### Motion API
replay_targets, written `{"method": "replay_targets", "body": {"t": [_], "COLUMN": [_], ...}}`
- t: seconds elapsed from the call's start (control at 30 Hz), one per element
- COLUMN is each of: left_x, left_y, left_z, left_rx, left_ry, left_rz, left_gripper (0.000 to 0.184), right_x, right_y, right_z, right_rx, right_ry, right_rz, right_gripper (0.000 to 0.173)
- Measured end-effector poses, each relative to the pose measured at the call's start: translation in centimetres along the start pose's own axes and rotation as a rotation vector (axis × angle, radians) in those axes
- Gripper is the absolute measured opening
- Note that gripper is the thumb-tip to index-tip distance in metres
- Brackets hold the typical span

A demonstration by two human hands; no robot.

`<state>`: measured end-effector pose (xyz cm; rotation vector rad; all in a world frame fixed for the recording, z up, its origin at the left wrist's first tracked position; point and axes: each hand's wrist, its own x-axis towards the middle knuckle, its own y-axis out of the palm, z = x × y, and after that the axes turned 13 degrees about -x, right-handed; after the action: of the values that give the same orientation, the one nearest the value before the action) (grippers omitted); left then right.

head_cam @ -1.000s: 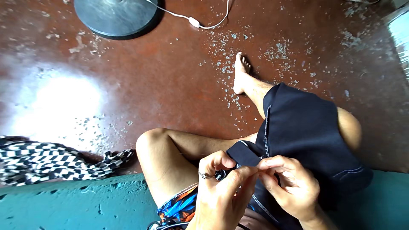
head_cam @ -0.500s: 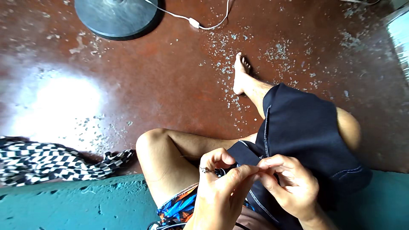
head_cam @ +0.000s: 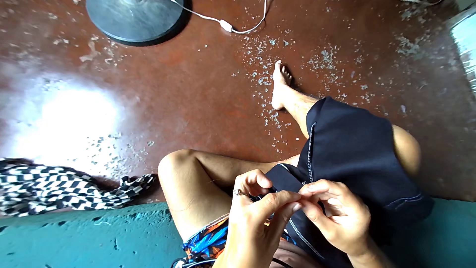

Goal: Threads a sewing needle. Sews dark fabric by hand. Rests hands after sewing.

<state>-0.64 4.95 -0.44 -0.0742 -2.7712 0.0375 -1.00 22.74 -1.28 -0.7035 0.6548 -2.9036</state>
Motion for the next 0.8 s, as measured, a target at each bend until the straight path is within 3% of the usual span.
{"method": "replay_targets", "body": {"t": [0.8], "left_x": [0.04], "left_y": [-0.28], "left_z": [0.08], "left_rx": [-0.062], "left_ry": [-0.036], "left_rz": [0.017], "left_gripper": [0.009], "right_x": [-0.11], "right_y": [0.0], "right_z": [0.05], "right_rx": [0.006], "right_ry": [0.003], "right_rz": [0.007], "right_gripper": [0.02]}}
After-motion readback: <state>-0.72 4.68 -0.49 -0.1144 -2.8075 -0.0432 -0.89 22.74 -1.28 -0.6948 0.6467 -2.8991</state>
